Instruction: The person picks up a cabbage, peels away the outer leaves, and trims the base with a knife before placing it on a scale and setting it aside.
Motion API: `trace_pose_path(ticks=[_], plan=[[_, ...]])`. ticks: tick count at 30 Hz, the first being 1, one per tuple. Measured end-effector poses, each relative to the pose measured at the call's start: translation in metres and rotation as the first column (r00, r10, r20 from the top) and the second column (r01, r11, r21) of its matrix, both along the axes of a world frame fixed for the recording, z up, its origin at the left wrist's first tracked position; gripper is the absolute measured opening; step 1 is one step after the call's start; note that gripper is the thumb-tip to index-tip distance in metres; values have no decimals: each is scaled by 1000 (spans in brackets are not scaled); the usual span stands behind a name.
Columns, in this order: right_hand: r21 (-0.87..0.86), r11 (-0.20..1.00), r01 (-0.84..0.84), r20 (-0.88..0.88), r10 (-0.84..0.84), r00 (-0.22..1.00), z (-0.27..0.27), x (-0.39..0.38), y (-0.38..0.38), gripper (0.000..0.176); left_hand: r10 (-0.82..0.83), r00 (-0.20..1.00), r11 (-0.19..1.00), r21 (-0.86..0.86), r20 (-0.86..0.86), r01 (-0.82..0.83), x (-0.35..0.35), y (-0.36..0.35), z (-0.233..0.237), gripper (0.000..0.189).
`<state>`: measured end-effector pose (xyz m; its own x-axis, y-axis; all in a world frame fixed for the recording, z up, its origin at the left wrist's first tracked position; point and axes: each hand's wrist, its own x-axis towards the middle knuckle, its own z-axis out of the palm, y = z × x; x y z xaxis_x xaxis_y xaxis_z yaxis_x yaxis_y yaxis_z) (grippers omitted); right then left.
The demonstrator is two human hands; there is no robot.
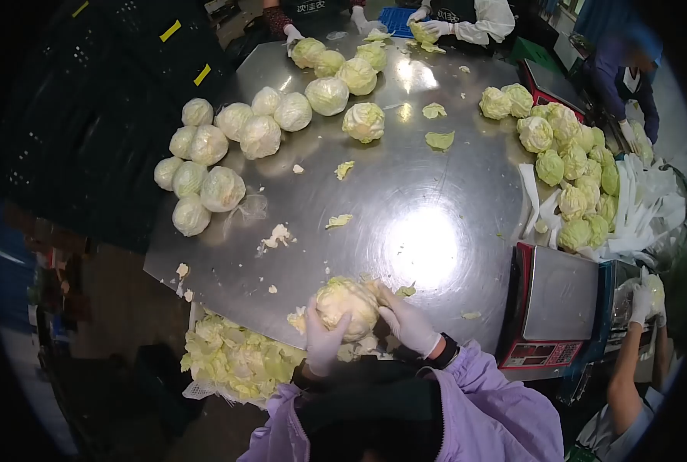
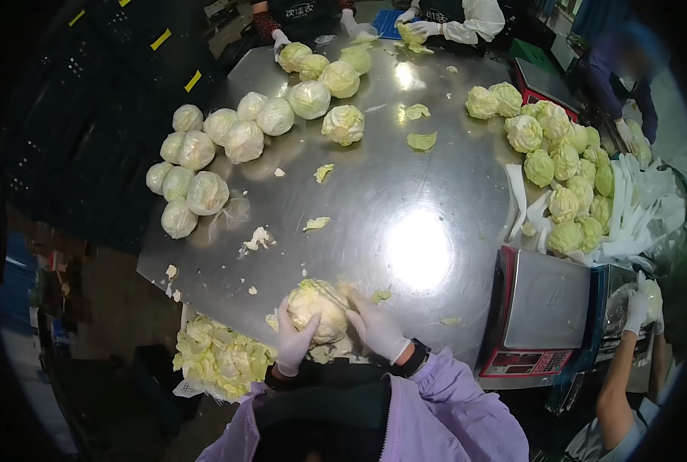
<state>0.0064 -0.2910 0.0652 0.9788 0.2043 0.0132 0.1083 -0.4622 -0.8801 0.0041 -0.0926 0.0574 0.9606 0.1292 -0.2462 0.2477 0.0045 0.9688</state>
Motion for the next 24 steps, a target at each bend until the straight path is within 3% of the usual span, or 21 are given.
trace_pose_path(ticks=[2,3,5,6,8,11,12,14,15,17,18,20,24], plan=[[-200,979,-33,-74,18,997,16,4,7,47,-77,984,917,399,161,6,-2,-3,-11,78],[-200,979,-27,-79,12,997,14,7,8,47,-83,984,917,399,156,14,-5,-4,-15,78],[-260,964,-56,-140,20,990,7,14,7,40,-174,966,775,632,194,13,-5,-13,6,80],[-263,963,-54,-144,17,989,0,16,5,40,-176,966,776,630,191,17,-6,-16,6,80],[-305,952,16,-20,-23,1000,-20,24,-3,34,-211,944,714,699,252,-27,-5,-18,6,81],[-223,974,49,-88,-71,994,-47,40,-30,36,-246,934,714,700,258,-5,-7,-15,2,79],[-240,971,2,-249,-63,966,-53,47,-38,34,-247,934,714,700,260,-7,-9,-11,3,79],[-147,987,71,-84,-84,993,-62,43,-33,34,-251,942,817,571,222,83,-13,0,5,81],[-144,987,67,-87,-80,993,-50,44,-24,34,-248,944,815,573,219,82,-16,9,0,81],[-1,999,53,-148,-53,988,-29,44,-5,38,-235,963,922,344,132,178,-22,29,-11,87],[3,999,51,-149,-50,988,-32,48,-2,38,-233,964,921,348,131,175,-26,33,-14,87],[-30,990,135,-230,-138,963,-54,58,6,32,-150,983,988,47,110,146,-34,39,-16,93],[74,975,210,-322,-175,930,-74,55,7,31,-107,988,990,105,111,96,-44,34,0,96]])
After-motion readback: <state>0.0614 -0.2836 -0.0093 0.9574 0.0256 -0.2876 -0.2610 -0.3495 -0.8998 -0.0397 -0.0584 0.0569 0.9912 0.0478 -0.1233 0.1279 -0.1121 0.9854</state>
